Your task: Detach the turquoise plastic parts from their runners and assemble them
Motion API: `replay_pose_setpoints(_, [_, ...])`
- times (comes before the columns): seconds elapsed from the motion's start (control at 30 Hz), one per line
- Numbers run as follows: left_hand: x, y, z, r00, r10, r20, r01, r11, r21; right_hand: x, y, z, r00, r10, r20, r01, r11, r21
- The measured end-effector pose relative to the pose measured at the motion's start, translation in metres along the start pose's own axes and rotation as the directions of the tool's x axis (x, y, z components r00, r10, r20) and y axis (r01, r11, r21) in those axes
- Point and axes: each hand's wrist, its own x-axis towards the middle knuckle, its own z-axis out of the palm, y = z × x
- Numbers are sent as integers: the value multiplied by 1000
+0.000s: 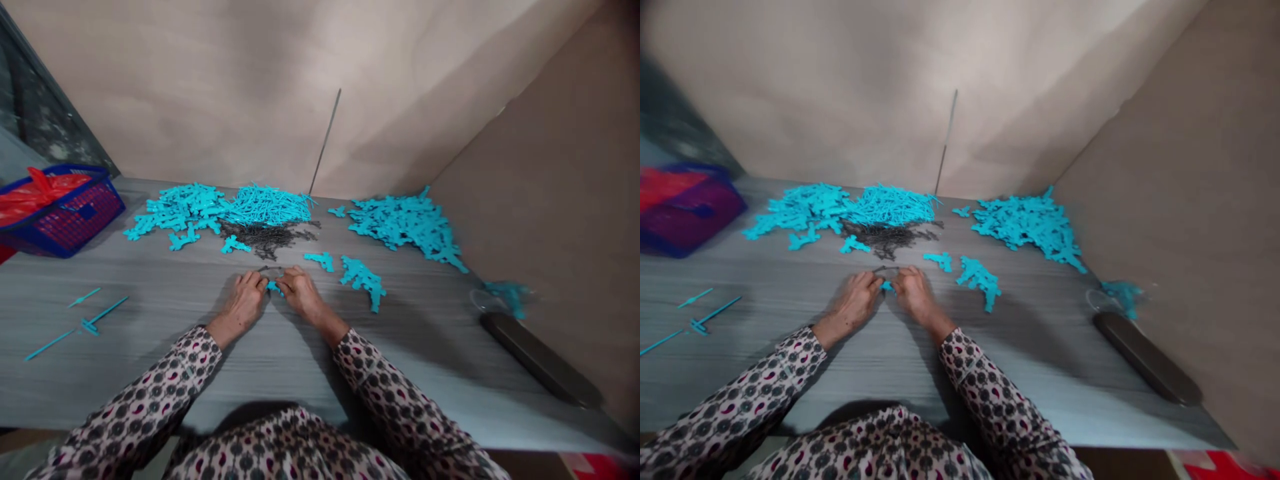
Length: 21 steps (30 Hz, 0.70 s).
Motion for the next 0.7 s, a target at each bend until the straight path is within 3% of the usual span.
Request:
replay_pose_setpoints(0.17, [0,4,-8,997,-49,57,46,998,39,2,-11,-8,996,74,53,-63,980,-188])
replay_pose_setpoints(0.27, [2,2,-7,996,-83,27,84,996,-10,3,-15,-11,995,68,77,-50,975,-215])
replay_pose_setpoints(0.47, [12,-1,4,999,-39,-28,35,991,-131,2,-14,-13,994,77,81,-64,985,-157])
replay_pose_setpoints(0.7, [12,2,0,1000,13,-26,-15,996,-85,0,-6,-11,997,55,58,-51,996,-69])
